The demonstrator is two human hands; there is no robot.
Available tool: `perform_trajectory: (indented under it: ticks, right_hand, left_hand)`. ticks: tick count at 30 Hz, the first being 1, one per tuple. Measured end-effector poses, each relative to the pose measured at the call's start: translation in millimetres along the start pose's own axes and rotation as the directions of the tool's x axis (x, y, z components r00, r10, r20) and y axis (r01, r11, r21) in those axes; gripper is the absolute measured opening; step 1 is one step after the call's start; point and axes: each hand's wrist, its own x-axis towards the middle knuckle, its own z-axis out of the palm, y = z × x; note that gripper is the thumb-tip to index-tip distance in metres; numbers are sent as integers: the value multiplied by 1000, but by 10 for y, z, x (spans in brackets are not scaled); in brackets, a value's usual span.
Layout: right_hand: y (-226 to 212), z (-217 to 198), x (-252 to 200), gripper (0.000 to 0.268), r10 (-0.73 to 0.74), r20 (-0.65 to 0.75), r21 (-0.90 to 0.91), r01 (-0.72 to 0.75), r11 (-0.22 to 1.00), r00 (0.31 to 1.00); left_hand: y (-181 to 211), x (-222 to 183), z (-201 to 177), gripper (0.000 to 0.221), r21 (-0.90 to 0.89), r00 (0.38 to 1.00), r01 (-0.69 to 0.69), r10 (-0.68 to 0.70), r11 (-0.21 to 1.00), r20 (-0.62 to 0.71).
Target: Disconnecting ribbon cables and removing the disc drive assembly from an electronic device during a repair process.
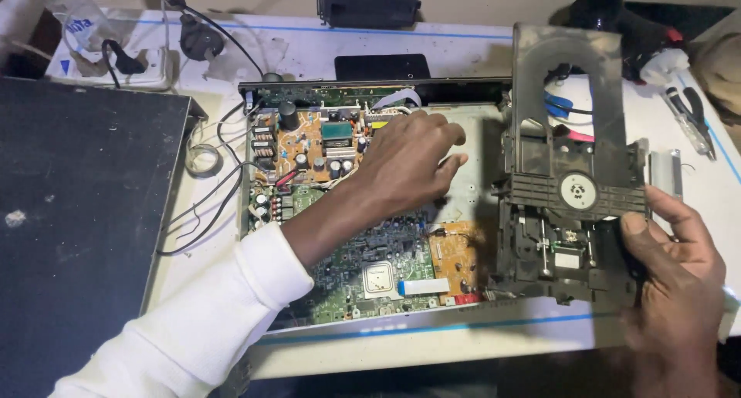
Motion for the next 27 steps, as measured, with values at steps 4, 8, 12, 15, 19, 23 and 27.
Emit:
perform_trajectory:
  ticks: [4,8,12,15,19,23,27]
  right_hand:
    - [119,-78,89,47,134,32,-35,-133,991,990]
    - [179,-36,150,47,220,68,46,-224,974,973]
    - [81,50,176,43,308,44,-43,-307,951,950]
    - [136,36,240,48,338,103,-86,-331,940,935]
    - [106,34,310,41,404,120,-131,-389,912,907]
    - [86,51,394,39,450,161,-193,-419,887,879]
    - [-1,92,413,45,491,188,-230,-448,864,851]
  left_hand:
    - [-177,40,204,22,251,967,-181,125,951,223]
    - [-293,40,233,22,379,950,-269,180,886,255]
    - [-380,66,9,6,467,958,-286,246,837,145]
    - [-528,73,-89,12,509,973,-211,229,834,28]
    - [-676,24,-177,17,379,967,-99,179,920,-182]
    - [-776,19,-138,27,306,970,42,35,951,-241]
    - [-811,33,-96,28,317,970,88,-9,944,-244]
